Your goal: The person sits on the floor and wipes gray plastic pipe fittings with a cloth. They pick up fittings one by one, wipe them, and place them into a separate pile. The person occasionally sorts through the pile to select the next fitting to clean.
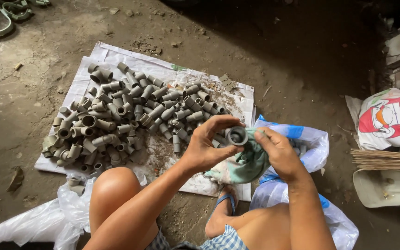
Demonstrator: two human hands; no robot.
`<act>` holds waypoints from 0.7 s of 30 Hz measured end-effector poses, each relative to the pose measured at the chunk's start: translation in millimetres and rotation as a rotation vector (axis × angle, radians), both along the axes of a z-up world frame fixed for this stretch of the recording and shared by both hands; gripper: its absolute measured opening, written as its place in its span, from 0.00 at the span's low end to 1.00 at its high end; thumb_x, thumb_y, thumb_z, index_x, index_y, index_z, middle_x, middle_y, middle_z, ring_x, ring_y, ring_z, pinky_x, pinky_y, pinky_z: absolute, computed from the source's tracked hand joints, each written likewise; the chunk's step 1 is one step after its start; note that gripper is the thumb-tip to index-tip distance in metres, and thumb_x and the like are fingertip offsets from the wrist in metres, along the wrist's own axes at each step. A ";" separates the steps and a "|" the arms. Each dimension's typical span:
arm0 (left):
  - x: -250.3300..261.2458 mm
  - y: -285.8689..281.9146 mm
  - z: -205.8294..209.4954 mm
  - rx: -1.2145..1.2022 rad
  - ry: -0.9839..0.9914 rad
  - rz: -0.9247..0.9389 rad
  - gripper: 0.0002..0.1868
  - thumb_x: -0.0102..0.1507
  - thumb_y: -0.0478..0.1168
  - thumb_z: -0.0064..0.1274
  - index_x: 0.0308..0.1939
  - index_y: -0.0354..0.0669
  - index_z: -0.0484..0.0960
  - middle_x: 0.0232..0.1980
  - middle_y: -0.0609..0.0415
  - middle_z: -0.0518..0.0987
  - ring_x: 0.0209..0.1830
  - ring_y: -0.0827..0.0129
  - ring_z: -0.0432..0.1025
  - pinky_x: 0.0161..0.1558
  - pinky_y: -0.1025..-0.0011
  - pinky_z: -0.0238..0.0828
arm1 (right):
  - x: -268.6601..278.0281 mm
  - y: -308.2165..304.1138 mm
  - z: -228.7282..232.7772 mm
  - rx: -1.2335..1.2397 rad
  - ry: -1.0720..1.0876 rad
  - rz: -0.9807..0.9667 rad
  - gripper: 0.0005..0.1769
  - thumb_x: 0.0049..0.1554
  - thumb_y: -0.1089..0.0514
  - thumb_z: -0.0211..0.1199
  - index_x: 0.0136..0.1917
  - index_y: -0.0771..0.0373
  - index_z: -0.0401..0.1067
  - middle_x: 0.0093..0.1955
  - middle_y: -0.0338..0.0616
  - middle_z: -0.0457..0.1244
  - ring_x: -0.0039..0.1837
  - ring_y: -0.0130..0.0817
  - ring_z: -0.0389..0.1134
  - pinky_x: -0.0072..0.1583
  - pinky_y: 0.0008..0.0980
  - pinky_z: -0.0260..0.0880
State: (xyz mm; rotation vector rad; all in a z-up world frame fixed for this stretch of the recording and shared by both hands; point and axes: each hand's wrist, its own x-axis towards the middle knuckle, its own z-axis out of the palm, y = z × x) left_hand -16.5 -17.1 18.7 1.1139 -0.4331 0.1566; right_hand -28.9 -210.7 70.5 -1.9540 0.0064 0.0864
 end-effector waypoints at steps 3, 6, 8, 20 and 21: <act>-0.8 3.2 -1.5 0.089 -0.065 0.035 0.31 0.55 0.34 0.71 0.62 0.46 0.80 0.52 0.52 0.86 0.58 0.67 0.78 0.64 0.63 0.70 | -0.5 -17.7 -9.0 -0.078 -0.267 -0.094 0.12 0.70 0.57 0.55 0.54 0.63 0.78 0.42 0.45 0.68 0.50 0.30 0.66 0.57 0.40 0.69; -2.4 9.4 4.3 0.111 -0.134 -0.049 0.31 0.60 0.32 0.65 0.67 0.49 0.75 0.57 0.49 0.84 0.62 0.57 0.77 0.60 0.55 0.74 | -19.3 -6.8 28.3 -0.172 -0.505 -0.023 0.15 0.69 0.50 0.53 0.55 0.63 0.72 0.55 0.52 0.64 0.54 0.36 0.64 0.60 0.38 0.64; -3.0 17.1 14.4 0.178 -0.148 -0.090 0.32 0.61 0.31 0.63 0.69 0.49 0.73 0.56 0.46 0.84 0.60 0.54 0.77 0.58 0.53 0.75 | -20.2 5.7 19.0 -0.267 -0.340 0.119 0.16 0.61 0.46 0.62 0.50 0.60 0.74 0.43 0.49 0.64 0.45 0.36 0.64 0.52 0.39 0.66; -7.0 26.0 10.4 0.480 0.089 -0.336 0.26 0.72 0.48 0.43 0.73 0.48 0.65 0.40 0.34 0.82 0.36 0.50 0.78 0.42 0.50 0.75 | -17.5 19.6 -24.0 -0.151 -0.050 0.278 0.14 0.49 0.52 0.78 0.33 0.58 0.75 0.23 0.39 0.67 0.31 0.23 0.66 0.36 0.27 0.69; -4.1 21.7 8.7 0.420 0.184 -0.247 0.25 0.72 0.53 0.42 0.71 0.52 0.70 0.42 0.40 0.83 0.42 0.57 0.79 0.47 0.54 0.76 | -15.7 21.8 -27.4 -0.151 -0.143 0.208 0.14 0.49 0.51 0.79 0.34 0.56 0.75 0.23 0.39 0.66 0.31 0.21 0.67 0.36 0.25 0.68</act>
